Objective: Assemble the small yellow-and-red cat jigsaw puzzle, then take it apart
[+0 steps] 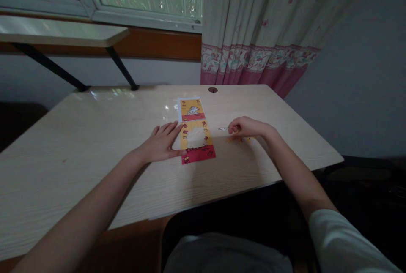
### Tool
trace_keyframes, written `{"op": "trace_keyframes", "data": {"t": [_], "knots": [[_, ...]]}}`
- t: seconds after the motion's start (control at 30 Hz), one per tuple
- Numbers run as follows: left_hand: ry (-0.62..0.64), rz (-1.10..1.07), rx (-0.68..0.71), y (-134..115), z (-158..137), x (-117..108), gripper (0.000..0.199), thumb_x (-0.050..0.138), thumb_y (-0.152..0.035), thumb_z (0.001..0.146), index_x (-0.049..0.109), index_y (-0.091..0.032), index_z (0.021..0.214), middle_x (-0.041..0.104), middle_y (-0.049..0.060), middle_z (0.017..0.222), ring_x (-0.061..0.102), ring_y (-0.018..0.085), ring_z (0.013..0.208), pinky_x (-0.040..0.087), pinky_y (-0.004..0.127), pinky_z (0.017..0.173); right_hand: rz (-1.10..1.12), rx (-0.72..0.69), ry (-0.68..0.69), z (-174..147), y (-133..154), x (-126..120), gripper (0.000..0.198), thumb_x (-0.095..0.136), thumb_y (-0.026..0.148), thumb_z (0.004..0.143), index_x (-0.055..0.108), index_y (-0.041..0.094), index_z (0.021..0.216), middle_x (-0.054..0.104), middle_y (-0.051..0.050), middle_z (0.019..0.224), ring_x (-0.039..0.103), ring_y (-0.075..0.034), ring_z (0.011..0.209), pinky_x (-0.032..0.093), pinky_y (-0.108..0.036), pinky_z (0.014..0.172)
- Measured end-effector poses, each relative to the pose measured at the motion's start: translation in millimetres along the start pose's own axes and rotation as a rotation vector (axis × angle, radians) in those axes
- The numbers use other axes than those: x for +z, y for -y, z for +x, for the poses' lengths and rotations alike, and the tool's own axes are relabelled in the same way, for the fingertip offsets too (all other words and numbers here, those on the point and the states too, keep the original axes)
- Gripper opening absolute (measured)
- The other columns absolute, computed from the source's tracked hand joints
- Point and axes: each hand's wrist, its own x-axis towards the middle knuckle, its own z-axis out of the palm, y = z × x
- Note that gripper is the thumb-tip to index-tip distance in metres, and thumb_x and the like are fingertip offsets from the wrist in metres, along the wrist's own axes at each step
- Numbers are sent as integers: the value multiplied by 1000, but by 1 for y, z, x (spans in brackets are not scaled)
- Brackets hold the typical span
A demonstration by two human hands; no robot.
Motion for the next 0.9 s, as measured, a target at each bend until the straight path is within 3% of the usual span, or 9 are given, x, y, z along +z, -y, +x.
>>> {"op": "trace_keyframes", "data": {"t": [0.17, 0.47, 0.7, 0.9], "knots": [[10, 11, -6, -2, 0, -2, 101, 35, -80, 68, 18, -14, 143, 21, 20, 147, 23, 37, 132, 22, 54, 102, 16, 5, 59, 2, 5, 2, 21, 65, 34, 69, 67, 16, 79, 55, 2, 63, 46, -8, 55, 30, -21, 53], [25, 17, -12, -1, 0, -2, 101, 35, -80, 68, 19, -14, 143, 20, 20, 147, 22, 38, 132, 22, 55, 102, 49, 13, -38, -3, 1, -5, 20, 62, 32, 71, 66, 15, 79, 53, 2, 61, 44, -8, 55, 30, -21, 52], [7, 17, -14, -2, 0, -1, 100, 34, -80, 68, 19, -15, 143, 22, 19, 147, 24, 38, 131, 22, 54, 102, 22, 95, -138, -13, -31, -34, 22, 57, 32, 72, 65, 13, 80, 55, 0, 62, 44, -9, 55, 32, -22, 53], [11, 21, -8, -1, 0, 0, 101, 34, -80, 69, 19, -13, 143, 20, 20, 147, 23, 38, 132, 21, 54, 103, 63, 119, -142, -8, -49, -21, 23, 53, 33, 76, 63, 13, 79, 50, 2, 56, 42, -8, 51, 31, -22, 50]]}}
